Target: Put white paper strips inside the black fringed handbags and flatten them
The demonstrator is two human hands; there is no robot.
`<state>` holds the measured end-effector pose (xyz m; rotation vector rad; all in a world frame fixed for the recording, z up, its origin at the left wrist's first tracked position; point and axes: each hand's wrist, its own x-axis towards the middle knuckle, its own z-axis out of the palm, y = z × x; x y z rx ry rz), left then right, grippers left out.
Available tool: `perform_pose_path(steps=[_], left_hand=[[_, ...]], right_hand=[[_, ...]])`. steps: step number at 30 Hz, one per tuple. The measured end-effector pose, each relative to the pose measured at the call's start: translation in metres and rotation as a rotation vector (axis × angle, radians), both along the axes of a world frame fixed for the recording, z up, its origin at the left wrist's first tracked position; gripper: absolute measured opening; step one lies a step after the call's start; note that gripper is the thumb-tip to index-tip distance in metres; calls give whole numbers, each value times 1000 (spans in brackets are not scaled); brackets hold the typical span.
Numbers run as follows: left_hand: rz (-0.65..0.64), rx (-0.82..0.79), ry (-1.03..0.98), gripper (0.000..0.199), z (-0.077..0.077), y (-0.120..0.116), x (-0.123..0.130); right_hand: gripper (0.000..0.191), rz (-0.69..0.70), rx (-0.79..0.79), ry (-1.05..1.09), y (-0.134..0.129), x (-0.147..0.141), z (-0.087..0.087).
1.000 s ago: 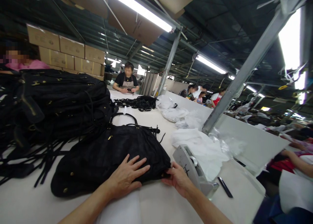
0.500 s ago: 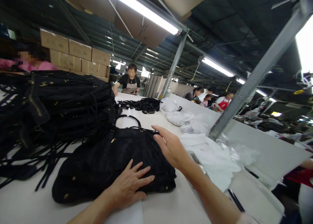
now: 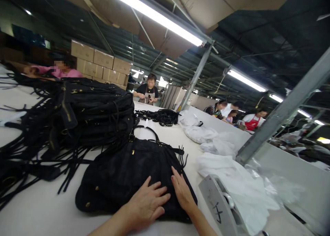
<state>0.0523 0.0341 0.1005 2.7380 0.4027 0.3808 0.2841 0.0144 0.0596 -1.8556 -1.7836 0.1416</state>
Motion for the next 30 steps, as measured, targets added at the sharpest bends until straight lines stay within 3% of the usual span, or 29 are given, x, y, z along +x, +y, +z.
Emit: perform_pose_path(steps=[3,5,7,9,11,14,16,17,19,23,25,27,30], left_hand=[[-16,8,11,53,-5,1,0],[-27,0,3,53,-7,3,-1],[-21,-9,1,53,-8,4,-2],[-14,-13,-17,52,-8,3,-2],[-11,-2,-45,51,-8,1,-2],[-10,40,-72,48,-13,0,1],[-3,60,-71,46,-19,2,3],[-2,64,-72,47,-22,3,4],[-6,67,-82,49,-29,5,4],[-3,106,-135,49,-41,5,5],[12,169,-143,46,-45,5,10],[19,258,-126,36,-48,8,15],[105,402,-74,21,-49,12,17]], right_hand=[[53,48,24,-47,15,-16,59],[53,120,122,-93,19,-27,99],[56,253,297,-211,13,-35,115],[63,262,359,-305,-2,-33,93],[61,174,378,-337,-19,-19,42],[57,133,191,-370,-26,12,-33],[52,178,73,-385,-19,23,-48],[50,204,33,-384,-13,23,-42],[49,228,9,-333,-1,9,-11],[45,378,97,-36,27,-52,72],[42,479,120,155,42,-86,94],[41,558,89,326,58,-115,95],[43,623,-26,560,78,-142,67]])
